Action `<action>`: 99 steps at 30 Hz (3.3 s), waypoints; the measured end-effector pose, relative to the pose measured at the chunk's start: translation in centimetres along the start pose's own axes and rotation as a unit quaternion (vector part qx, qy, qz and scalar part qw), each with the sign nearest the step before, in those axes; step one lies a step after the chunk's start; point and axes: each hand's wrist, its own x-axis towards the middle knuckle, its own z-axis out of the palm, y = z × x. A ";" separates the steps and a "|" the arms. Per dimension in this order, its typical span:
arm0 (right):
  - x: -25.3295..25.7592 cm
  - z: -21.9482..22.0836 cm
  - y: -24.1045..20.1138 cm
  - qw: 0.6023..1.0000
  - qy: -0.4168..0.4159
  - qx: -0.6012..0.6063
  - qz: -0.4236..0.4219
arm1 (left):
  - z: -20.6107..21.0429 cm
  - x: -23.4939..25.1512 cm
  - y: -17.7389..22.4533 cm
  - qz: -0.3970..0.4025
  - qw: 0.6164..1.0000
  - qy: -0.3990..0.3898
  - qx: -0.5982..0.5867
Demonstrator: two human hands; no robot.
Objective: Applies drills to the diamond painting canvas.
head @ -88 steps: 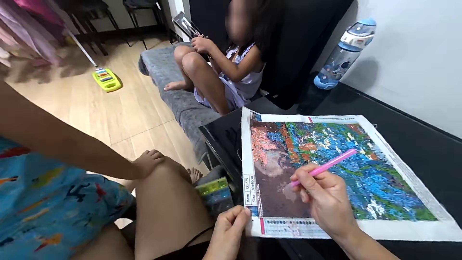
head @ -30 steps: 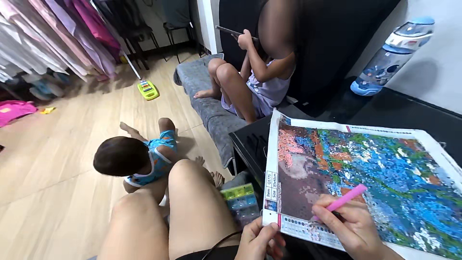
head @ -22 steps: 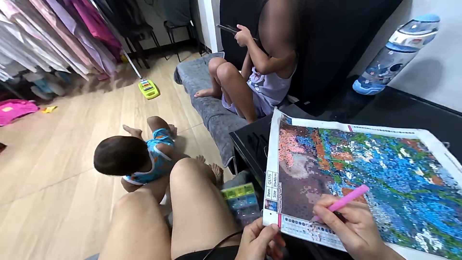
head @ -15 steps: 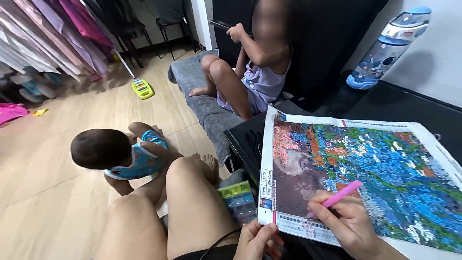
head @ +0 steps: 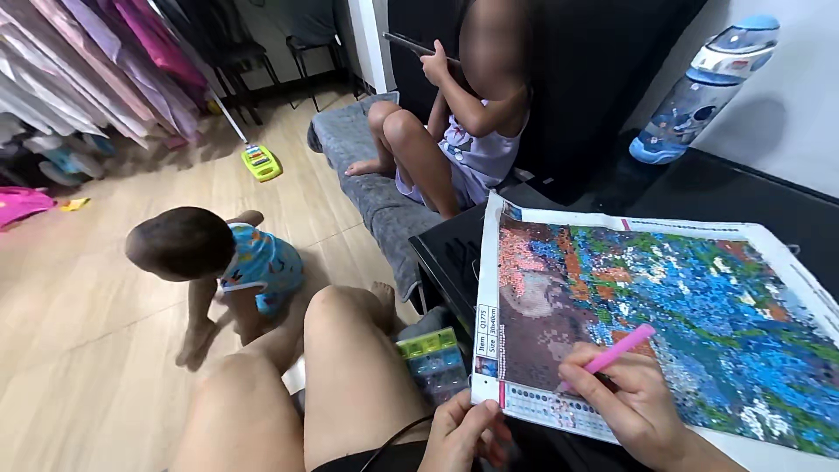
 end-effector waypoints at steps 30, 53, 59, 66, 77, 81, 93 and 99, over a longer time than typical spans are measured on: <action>-0.1 0.1 -0.2 1.000 0.000 -0.004 0.009 | 0.1 0.1 -0.7 -0.018 1.000 0.005 0.022; -0.1 0.1 -0.2 1.000 0.006 0.003 0.006 | -0.3 -0.4 -0.6 -0.001 1.000 -0.015 0.016; -0.1 0.1 -0.2 1.000 0.013 0.005 0.005 | -0.4 -0.4 -0.9 -0.013 0.999 -0.035 0.016; -0.1 0.1 -0.2 1.000 0.017 0.003 0.004 | 0.0 -0.6 -0.8 -0.008 0.998 -0.063 0.019; 0.1 -0.1 -0.2 1.000 0.018 0.019 0.008 | 0.5 0.5 -0.6 -0.011 0.996 -0.079 0.027; -0.1 -0.1 -0.4 1.000 0.020 0.019 0.015 | 0.2 0.2 -1.1 -0.020 0.995 -0.087 0.035; -0.1 -0.1 -0.3 1.000 -0.023 0.007 0.000 | 1.5 0.3 -0.3 0.002 0.999 -0.042 0.013; 0.0 -0.2 -0.3 0.999 -0.044 0.019 -0.010 | 1.6 0.3 -0.5 0.008 0.999 -0.025 0.025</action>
